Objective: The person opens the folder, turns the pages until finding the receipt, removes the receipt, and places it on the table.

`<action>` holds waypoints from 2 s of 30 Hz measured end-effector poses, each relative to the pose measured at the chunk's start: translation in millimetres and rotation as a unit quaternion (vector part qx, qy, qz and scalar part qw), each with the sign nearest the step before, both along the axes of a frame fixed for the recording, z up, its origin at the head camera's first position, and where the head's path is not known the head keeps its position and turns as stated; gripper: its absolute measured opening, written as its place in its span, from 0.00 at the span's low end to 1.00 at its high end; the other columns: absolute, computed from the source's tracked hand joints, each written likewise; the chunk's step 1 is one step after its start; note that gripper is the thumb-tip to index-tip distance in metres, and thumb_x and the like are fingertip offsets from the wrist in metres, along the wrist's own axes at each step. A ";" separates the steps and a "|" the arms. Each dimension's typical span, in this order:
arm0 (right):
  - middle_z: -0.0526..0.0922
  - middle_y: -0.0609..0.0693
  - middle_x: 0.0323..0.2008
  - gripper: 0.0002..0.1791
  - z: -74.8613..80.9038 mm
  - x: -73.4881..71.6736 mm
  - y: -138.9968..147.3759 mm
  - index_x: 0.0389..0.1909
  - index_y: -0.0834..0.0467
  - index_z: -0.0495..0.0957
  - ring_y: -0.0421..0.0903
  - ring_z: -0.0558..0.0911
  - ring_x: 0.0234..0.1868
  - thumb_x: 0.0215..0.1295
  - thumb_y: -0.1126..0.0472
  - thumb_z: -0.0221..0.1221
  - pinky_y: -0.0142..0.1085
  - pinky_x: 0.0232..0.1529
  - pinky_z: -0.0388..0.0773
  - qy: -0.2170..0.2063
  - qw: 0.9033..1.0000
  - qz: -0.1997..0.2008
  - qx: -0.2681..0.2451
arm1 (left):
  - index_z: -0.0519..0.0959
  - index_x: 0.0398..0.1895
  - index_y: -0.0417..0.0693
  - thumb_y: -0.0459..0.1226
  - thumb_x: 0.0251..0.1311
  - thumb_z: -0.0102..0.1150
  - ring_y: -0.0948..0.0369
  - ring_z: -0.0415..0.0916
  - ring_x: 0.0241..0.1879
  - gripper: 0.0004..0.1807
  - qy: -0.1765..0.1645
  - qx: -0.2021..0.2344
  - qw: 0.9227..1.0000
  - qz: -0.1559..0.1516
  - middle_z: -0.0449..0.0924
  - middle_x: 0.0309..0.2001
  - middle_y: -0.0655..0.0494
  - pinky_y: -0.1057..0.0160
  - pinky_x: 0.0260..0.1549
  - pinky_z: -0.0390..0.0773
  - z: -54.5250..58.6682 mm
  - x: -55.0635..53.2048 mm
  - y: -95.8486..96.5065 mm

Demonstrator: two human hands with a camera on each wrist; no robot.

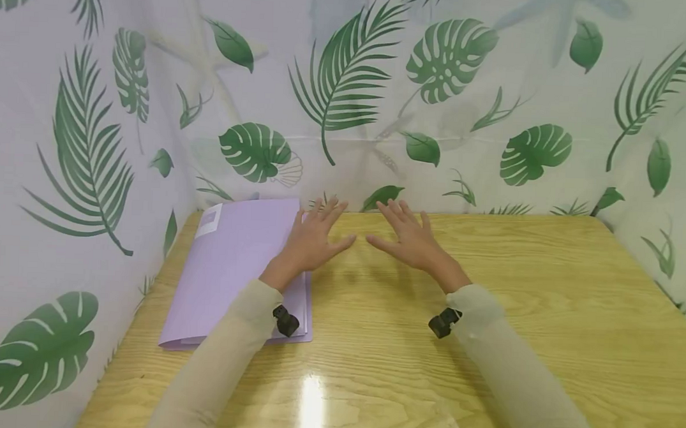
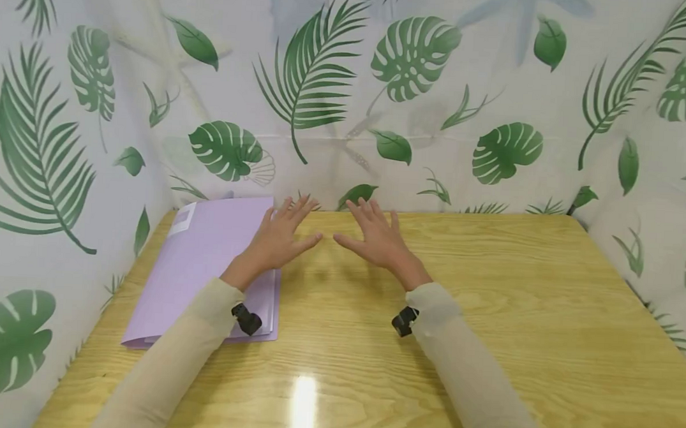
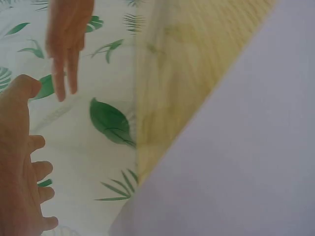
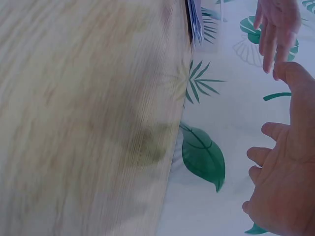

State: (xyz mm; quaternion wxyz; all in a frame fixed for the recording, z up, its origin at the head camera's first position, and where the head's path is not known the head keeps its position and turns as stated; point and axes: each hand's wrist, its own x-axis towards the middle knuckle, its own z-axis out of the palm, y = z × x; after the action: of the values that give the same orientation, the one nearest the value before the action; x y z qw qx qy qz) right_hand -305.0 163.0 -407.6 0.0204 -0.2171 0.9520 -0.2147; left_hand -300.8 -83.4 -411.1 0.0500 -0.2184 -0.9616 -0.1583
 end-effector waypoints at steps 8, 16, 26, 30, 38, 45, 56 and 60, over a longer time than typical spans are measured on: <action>0.46 0.59 0.82 0.46 -5.3 3.6 -24.6 0.83 0.52 0.46 0.62 0.39 0.83 0.73 0.35 0.50 0.71 0.76 0.31 -0.035 0.996 0.032 -0.078 | 0.47 0.84 0.58 0.61 0.73 0.45 0.44 0.38 0.83 0.42 -0.017 0.077 0.997 0.023 0.44 0.83 0.49 0.32 0.77 0.41 22.7 13.1 -31.4; 0.49 0.56 0.82 0.45 -6.3 14.9 -60.1 0.83 0.52 0.47 0.59 0.46 0.83 0.74 0.38 0.53 0.64 0.80 0.44 -0.085 0.983 0.076 -0.147 | 0.50 0.83 0.52 0.57 0.73 0.49 0.41 0.42 0.82 0.42 -0.020 0.122 0.990 0.073 0.48 0.82 0.45 0.34 0.77 0.47 31.7 30.6 -83.7; 0.52 0.58 0.81 0.44 -21.2 26.2 -98.5 0.83 0.50 0.46 0.58 0.53 0.82 0.74 0.43 0.56 0.61 0.78 0.56 -0.207 0.946 0.080 -0.236 | 0.45 0.83 0.45 0.53 0.74 0.52 0.38 0.46 0.80 0.44 -0.121 0.169 0.968 0.141 0.47 0.81 0.37 0.38 0.78 0.51 10.5 45.4 -156.9; 0.53 0.63 0.80 0.44 -30.3 27.8 -109.5 0.82 0.55 0.47 0.61 0.56 0.81 0.74 0.47 0.57 0.59 0.78 0.57 -0.228 0.939 0.074 -0.246 | 0.45 0.81 0.36 0.46 0.73 0.53 0.35 0.44 0.79 0.44 -0.138 0.157 0.964 0.164 0.46 0.79 0.30 0.37 0.77 0.49 -2.9 50.0 -180.4; 0.55 0.63 0.80 0.45 -42.0 33.6 -121.5 0.81 0.61 0.48 0.58 0.56 0.81 0.75 0.45 0.56 0.50 0.81 0.54 -0.229 0.945 0.056 -0.227 | 0.42 0.80 0.31 0.45 0.74 0.52 0.31 0.46 0.77 0.44 -0.174 0.142 0.955 0.192 0.45 0.78 0.26 0.34 0.75 0.52 -17.6 63.9 -209.2; 0.53 0.62 0.80 0.43 -45.0 38.0 -125.4 0.80 0.66 0.48 0.57 0.53 0.82 0.77 0.47 0.54 0.49 0.82 0.50 -0.222 0.950 0.058 -0.213 | 0.36 0.80 0.32 0.51 0.75 0.51 0.28 0.42 0.77 0.50 -0.230 0.161 0.937 0.206 0.39 0.78 0.24 0.31 0.74 0.51 -18.9 72.7 -214.9; 0.60 0.65 0.77 0.37 -48.2 36.2 -126.8 0.76 0.71 0.57 0.60 0.62 0.78 0.76 0.56 0.56 0.50 0.79 0.60 -0.223 0.931 0.019 -0.287 | 0.43 0.78 0.24 0.42 0.73 0.54 0.29 0.46 0.76 0.45 -0.243 0.159 0.928 0.234 0.44 0.77 0.23 0.35 0.75 0.55 -13.4 71.8 -209.4; 0.64 0.67 0.75 0.33 -48.1 33.0 -122.7 0.74 0.71 0.60 0.62 0.68 0.74 0.74 0.61 0.57 0.50 0.74 0.67 -0.217 0.922 -0.009 -0.321 | 0.46 0.78 0.26 0.37 0.71 0.58 0.30 0.53 0.75 0.43 -0.243 0.199 0.923 0.223 0.49 0.77 0.25 0.36 0.72 0.61 -11.0 74.3 -207.4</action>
State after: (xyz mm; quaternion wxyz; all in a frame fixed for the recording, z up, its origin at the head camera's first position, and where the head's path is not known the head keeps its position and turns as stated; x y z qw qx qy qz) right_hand -272.0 40.3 -455.7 0.1538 -0.1517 0.8060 -0.5511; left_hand -226.5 -290.8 -422.1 -0.1083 0.0616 -0.9168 -0.3795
